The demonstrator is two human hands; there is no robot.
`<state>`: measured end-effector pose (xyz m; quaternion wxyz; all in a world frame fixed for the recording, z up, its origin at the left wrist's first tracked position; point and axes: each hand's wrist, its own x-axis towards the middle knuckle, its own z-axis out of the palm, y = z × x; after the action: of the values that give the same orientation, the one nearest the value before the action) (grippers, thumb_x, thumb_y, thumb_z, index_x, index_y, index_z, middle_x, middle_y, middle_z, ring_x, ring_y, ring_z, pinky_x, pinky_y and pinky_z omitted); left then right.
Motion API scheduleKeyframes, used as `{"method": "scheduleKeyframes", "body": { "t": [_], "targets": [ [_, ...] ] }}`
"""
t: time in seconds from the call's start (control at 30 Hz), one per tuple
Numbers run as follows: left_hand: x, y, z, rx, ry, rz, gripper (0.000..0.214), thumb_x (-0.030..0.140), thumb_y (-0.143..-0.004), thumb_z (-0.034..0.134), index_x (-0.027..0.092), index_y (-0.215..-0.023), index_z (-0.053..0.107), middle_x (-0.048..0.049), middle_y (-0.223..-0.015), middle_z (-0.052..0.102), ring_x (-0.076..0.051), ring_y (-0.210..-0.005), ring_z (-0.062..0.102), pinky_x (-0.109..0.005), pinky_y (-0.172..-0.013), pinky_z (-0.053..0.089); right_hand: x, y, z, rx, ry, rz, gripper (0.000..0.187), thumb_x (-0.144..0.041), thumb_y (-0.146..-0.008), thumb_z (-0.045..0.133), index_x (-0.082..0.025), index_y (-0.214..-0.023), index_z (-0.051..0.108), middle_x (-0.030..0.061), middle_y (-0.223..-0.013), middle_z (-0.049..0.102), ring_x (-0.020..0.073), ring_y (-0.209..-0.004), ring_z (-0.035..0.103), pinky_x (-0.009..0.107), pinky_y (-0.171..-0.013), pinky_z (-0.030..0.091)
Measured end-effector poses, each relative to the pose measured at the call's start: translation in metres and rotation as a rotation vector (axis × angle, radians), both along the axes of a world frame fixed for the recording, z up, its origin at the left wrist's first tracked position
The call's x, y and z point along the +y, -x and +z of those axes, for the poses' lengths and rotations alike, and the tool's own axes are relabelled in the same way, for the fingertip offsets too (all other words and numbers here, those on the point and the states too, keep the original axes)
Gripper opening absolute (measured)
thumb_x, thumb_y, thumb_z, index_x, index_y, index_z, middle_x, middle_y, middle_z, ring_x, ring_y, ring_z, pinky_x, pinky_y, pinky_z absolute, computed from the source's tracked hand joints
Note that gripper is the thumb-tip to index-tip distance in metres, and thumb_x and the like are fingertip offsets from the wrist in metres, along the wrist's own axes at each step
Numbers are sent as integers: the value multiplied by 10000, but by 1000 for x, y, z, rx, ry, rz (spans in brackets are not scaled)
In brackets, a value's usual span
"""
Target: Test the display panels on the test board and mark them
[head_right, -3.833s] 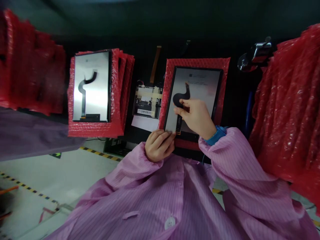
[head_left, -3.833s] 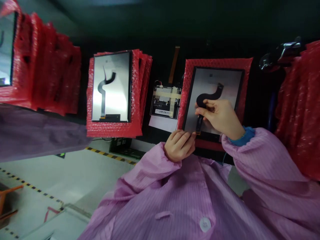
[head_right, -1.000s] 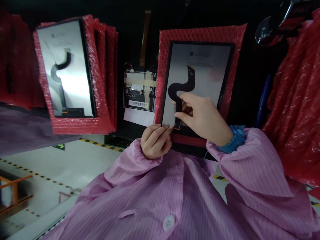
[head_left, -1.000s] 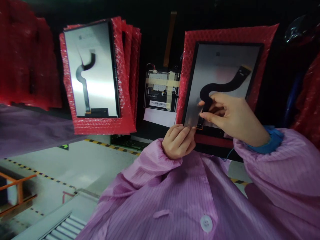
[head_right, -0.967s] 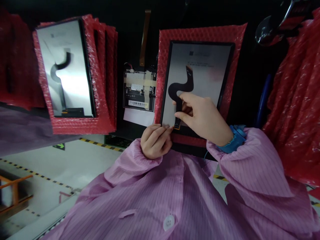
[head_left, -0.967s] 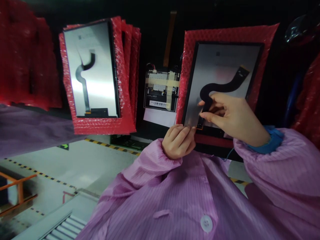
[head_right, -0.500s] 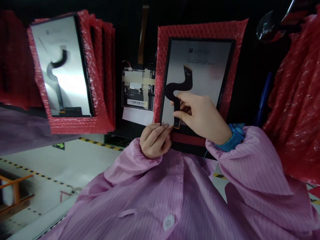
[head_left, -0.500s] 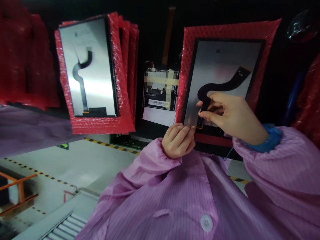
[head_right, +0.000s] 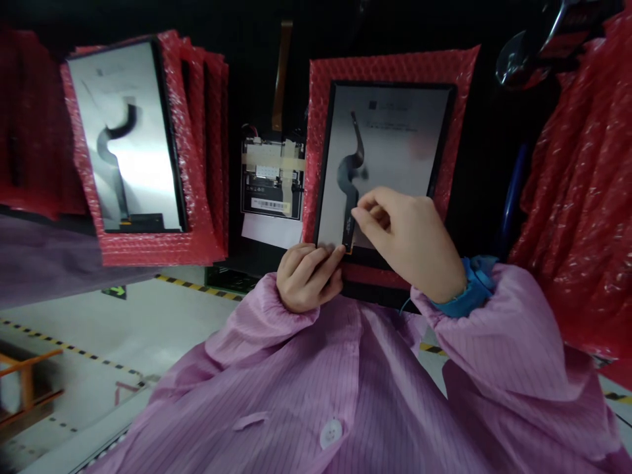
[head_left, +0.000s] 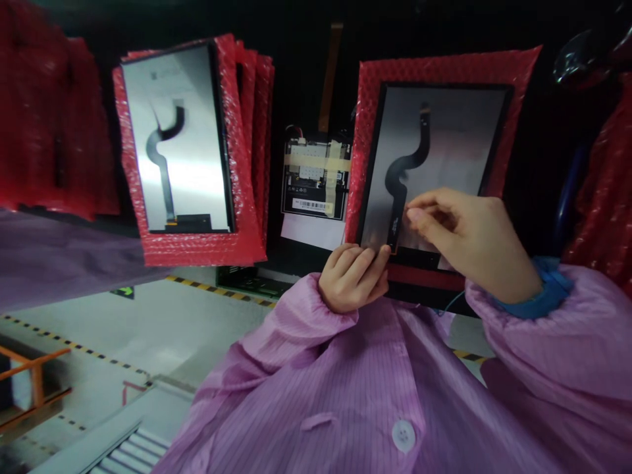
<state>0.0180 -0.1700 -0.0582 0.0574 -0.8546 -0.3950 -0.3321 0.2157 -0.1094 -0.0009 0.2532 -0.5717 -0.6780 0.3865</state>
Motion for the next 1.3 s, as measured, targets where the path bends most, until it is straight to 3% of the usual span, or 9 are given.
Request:
{"method": "scheduleKeyframes", "body": {
  "t": [0.07, 0.13, 0.2, 0.27, 0.43, 0.63, 0.87, 1.3],
  "targets": [
    [0, 0, 0, -7, -9, -1, 277, 182, -827, 620, 81, -1065, 719, -75, -829, 681, -190, -745, 619, -349, -765, 558, -9, -7, 0, -126, -191, 43, 211, -276, -951, 527, -188, -1039, 697, 72, -934, 744, 214, -839, 695, 382, -808, 567],
    [0, -1, -1, -11, -9, -1, 297, 186, -824, 632, 82, -1091, 714, -76, -833, 681, -191, -751, 623, -352, -768, 556, -18, -12, -4, -215, -360, 223, 298, -184, -943, 495, -177, -1184, 671, 94, -1193, 710, 261, -1103, 658, 439, -972, 524],
    [-1, 0, -1, -5, -2, 7, 328, 192, -832, 629, 106, -1139, 704, -67, -839, 686, -189, -756, 634, -352, -769, 561, -25, -15, -9, -296, -449, 413, 431, -115, -931, 467, -180, -1337, 596, 67, -1409, 593, 286, -1312, 541, 470, -1052, 481],
    [-1, 0, -1, -5, -12, 21, 343, 197, -843, 608, 133, -1167, 700, -59, -849, 699, -184, -746, 648, -344, -760, 573, -30, -16, -15, -391, -482, 486, 512, -87, -933, 445, -201, -1426, 524, 25, -1489, 510, 291, -1391, 468, 469, -1035, 493],
    [-3, 3, -3, -26, -86, -1, 340, 221, -852, 561, 139, -1146, 712, -58, -878, 729, -175, -733, 682, -313, -739, 609, -35, -16, -24, -515, -536, 490, 557, -77, -945, 447, -247, -1476, 467, -20, -1502, 482, 288, -1416, 445, 457, -1040, 506],
    [-4, 6, -4, 34, -130, -20, 286, 266, -860, 569, 127, -1043, 740, -59, -877, 745, -165, -753, 697, -292, -793, 621, -36, -17, -25, -513, -593, 509, 541, -71, -936, 475, -182, -1466, 474, 18, -1504, 477, 298, -1411, 450, 466, -1035, 508],
    [-2, 5, -2, 55, -142, -24, 295, 263, -863, 567, 98, -1033, 742, -57, -866, 757, -156, -719, 693, -286, -782, 622, -35, -17, -24, -507, -560, 505, 532, -87, -945, 475, -252, -1450, 497, -11, -1504, 479, 265, -1430, 429, 437, -1060, 478],
    [-6, -4, 7, 121, -9, 42, 292, 222, -844, 614, 70, -1081, 691, -84, -932, 752, -192, -754, 616, -335, -797, 552, -34, -17, -24, -559, -554, 526, 482, -77, -957, 421, -164, -1420, 526, -2, -1508, 483, 281, -1424, 426, 446, -1036, 492]
  ]
}}
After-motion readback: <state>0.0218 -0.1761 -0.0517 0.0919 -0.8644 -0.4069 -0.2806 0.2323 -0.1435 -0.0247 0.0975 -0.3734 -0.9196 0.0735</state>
